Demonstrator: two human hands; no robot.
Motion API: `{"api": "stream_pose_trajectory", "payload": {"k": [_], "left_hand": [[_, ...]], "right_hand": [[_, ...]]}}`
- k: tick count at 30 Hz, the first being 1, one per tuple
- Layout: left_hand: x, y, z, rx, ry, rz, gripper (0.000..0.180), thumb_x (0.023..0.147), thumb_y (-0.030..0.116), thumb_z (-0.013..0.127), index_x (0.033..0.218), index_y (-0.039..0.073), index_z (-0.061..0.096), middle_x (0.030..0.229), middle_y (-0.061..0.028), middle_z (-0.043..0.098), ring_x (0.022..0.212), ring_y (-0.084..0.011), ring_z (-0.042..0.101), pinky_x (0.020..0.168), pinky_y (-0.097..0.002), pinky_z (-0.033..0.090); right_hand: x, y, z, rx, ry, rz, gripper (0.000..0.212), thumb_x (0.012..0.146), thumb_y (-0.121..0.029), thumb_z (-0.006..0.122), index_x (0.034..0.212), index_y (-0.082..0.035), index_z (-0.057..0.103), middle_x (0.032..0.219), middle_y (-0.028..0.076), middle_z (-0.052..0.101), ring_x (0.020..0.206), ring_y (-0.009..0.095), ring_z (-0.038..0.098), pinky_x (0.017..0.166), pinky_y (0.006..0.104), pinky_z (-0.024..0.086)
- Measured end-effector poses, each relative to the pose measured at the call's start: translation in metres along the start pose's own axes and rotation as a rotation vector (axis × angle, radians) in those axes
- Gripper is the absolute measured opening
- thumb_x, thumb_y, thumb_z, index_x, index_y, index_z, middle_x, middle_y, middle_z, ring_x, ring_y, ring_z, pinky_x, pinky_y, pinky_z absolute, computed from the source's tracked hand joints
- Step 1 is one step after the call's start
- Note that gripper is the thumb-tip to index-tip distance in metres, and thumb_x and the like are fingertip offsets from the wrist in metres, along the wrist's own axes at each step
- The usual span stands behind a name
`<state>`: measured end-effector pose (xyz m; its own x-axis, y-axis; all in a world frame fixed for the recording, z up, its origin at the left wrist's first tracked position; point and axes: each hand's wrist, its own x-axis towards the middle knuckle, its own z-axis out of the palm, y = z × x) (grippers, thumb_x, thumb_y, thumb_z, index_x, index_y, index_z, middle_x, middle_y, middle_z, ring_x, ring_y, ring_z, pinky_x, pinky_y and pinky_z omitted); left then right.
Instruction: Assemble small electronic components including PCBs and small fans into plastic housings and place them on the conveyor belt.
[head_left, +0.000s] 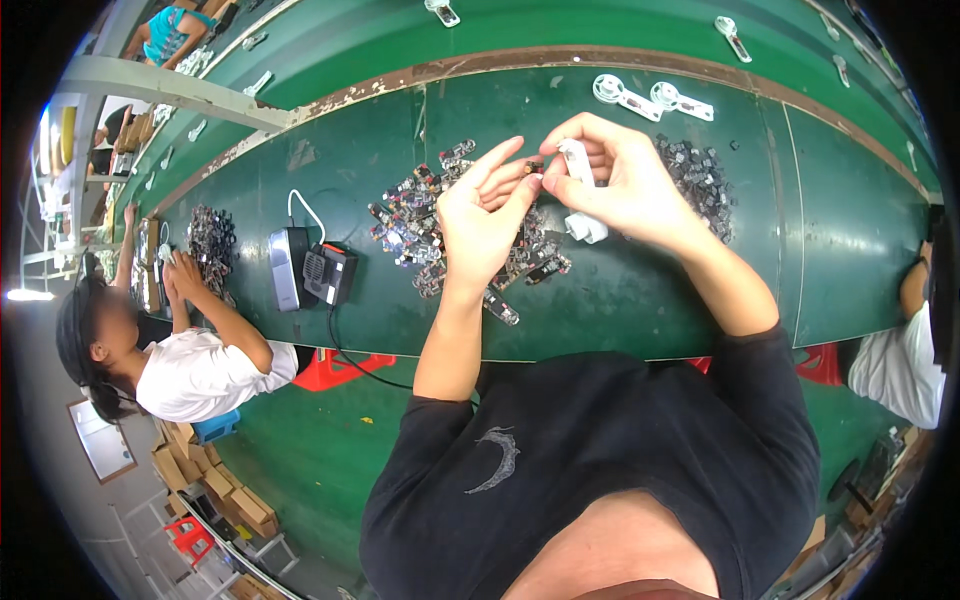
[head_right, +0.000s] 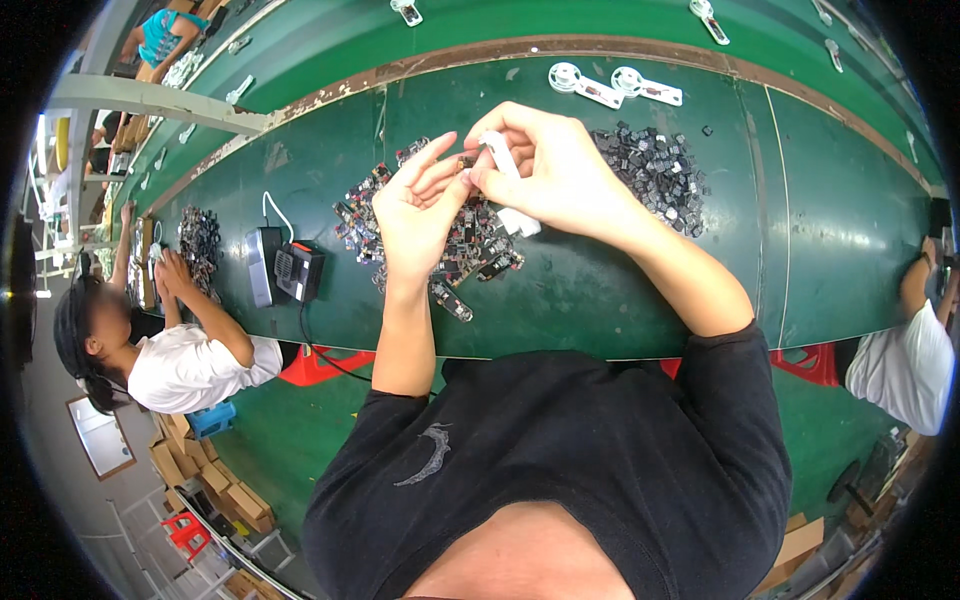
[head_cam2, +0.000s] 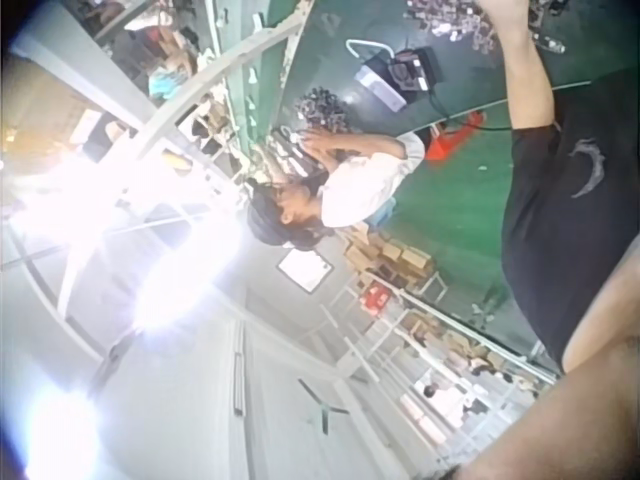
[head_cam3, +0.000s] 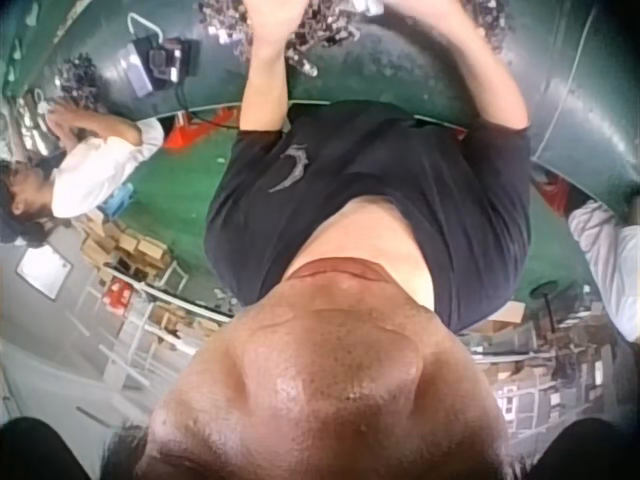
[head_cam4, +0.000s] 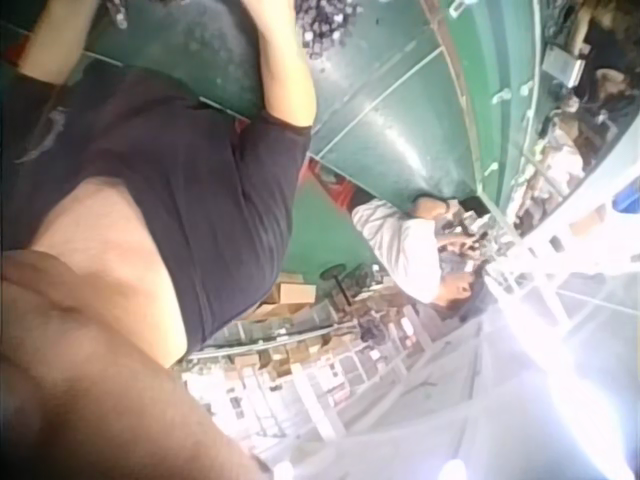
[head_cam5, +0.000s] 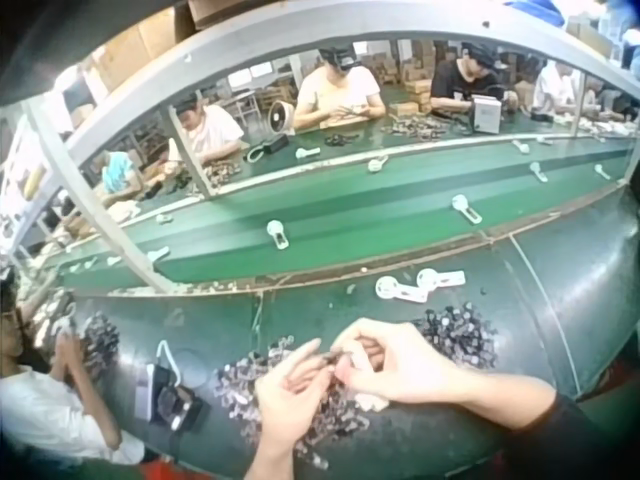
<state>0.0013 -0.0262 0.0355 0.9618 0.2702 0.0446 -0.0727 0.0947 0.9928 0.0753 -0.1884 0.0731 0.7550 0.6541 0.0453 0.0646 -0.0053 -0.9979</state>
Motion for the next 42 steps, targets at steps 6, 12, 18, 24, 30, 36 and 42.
{"api": "stream_pose_trajectory", "payload": {"k": [6, 12, 18, 24, 30, 36, 42], "left_hand": [[-0.003, -0.002, 0.003, 0.025, 0.026, 0.046, 0.044, 0.084, -0.006, 0.065, 0.126, -0.005, 0.055, 0.107, -0.0172, 0.068, 0.094, -0.0150, 0.066, 0.086, -0.0275, 0.053], [-0.005, -0.009, 0.008, 0.149, 0.088, 0.163, 0.039, 0.082, -0.007, 0.066, 0.121, -0.005, 0.060, 0.103, -0.0165, 0.070, 0.090, -0.0149, 0.068, 0.083, -0.0265, 0.054], [-0.006, -0.010, 0.016, 0.357, 0.152, 0.370, 0.036, 0.080, -0.008, 0.066, 0.116, -0.004, 0.064, 0.101, -0.0167, 0.070, 0.088, -0.0171, 0.070, 0.080, -0.0250, 0.055], [-0.003, -0.014, 0.015, 0.507, 0.179, 0.519, 0.037, 0.078, -0.007, 0.067, 0.114, -0.001, 0.066, 0.096, -0.0171, 0.071, 0.082, -0.0186, 0.072, 0.071, -0.0251, 0.056], [-0.007, -0.005, 0.014, 0.688, 0.158, 0.636, 0.041, 0.076, -0.010, 0.066, 0.116, 0.001, 0.066, 0.095, -0.0159, 0.071, 0.082, -0.0190, 0.071, 0.070, -0.0253, 0.055], [-0.006, -0.007, 0.012, 0.666, 0.116, 0.664, 0.042, 0.077, -0.011, 0.065, 0.118, -0.002, 0.064, 0.101, -0.0137, 0.071, 0.086, -0.0165, 0.071, 0.077, -0.0256, 0.056], [0.004, 0.004, 0.004, -0.258, -0.168, -0.037, 0.048, 0.089, -0.002, 0.061, 0.133, -0.008, 0.045, 0.121, -0.0241, 0.058, 0.103, -0.0242, 0.064, 0.084, -0.0338, 0.058]], "right_hand": [[0.002, 0.015, 0.008, -0.053, 0.072, -0.020, 0.024, 0.080, -0.009, 0.067, 0.100, 0.000, 0.059, 0.087, 0.007, 0.066, 0.081, 0.010, 0.064, 0.073, 0.0252, 0.052], [0.003, 0.015, 0.009, -0.038, 0.079, -0.015, 0.023, 0.079, -0.009, 0.065, 0.099, 0.000, 0.059, 0.087, 0.007, 0.066, 0.082, 0.010, 0.064, 0.073, 0.0260, 0.052], [0.006, 0.020, 0.005, -0.021, 0.076, 0.039, 0.022, 0.077, -0.009, 0.064, 0.097, -0.001, 0.059, 0.080, 0.005, 0.065, 0.075, 0.008, 0.061, 0.066, 0.0238, 0.049], [0.008, 0.025, 0.004, -0.002, 0.069, 0.024, 0.020, 0.076, -0.010, 0.065, 0.094, -0.002, 0.059, 0.077, 0.004, 0.064, 0.070, 0.006, 0.057, 0.061, 0.0222, 0.046], [0.007, 0.025, 0.003, 0.117, 0.025, 0.038, 0.018, 0.076, -0.009, 0.066, 0.092, -0.002, 0.059, 0.077, 0.001, 0.062, 0.069, 0.005, 0.055, 0.061, 0.0217, 0.045], [0.009, 0.025, 0.001, 0.152, 0.001, 0.007, 0.017, 0.079, -0.009, 0.067, 0.092, -0.001, 0.059, 0.079, 0.002, 0.063, 0.071, 0.006, 0.058, 0.063, 0.0225, 0.048], [0.015, 0.011, -0.020, 0.089, -0.100, -0.045, 0.023, 0.081, -0.015, 0.068, 0.098, -0.001, 0.059, 0.086, 0.005, 0.066, 0.081, 0.009, 0.063, 0.075, 0.0251, 0.052]]}}
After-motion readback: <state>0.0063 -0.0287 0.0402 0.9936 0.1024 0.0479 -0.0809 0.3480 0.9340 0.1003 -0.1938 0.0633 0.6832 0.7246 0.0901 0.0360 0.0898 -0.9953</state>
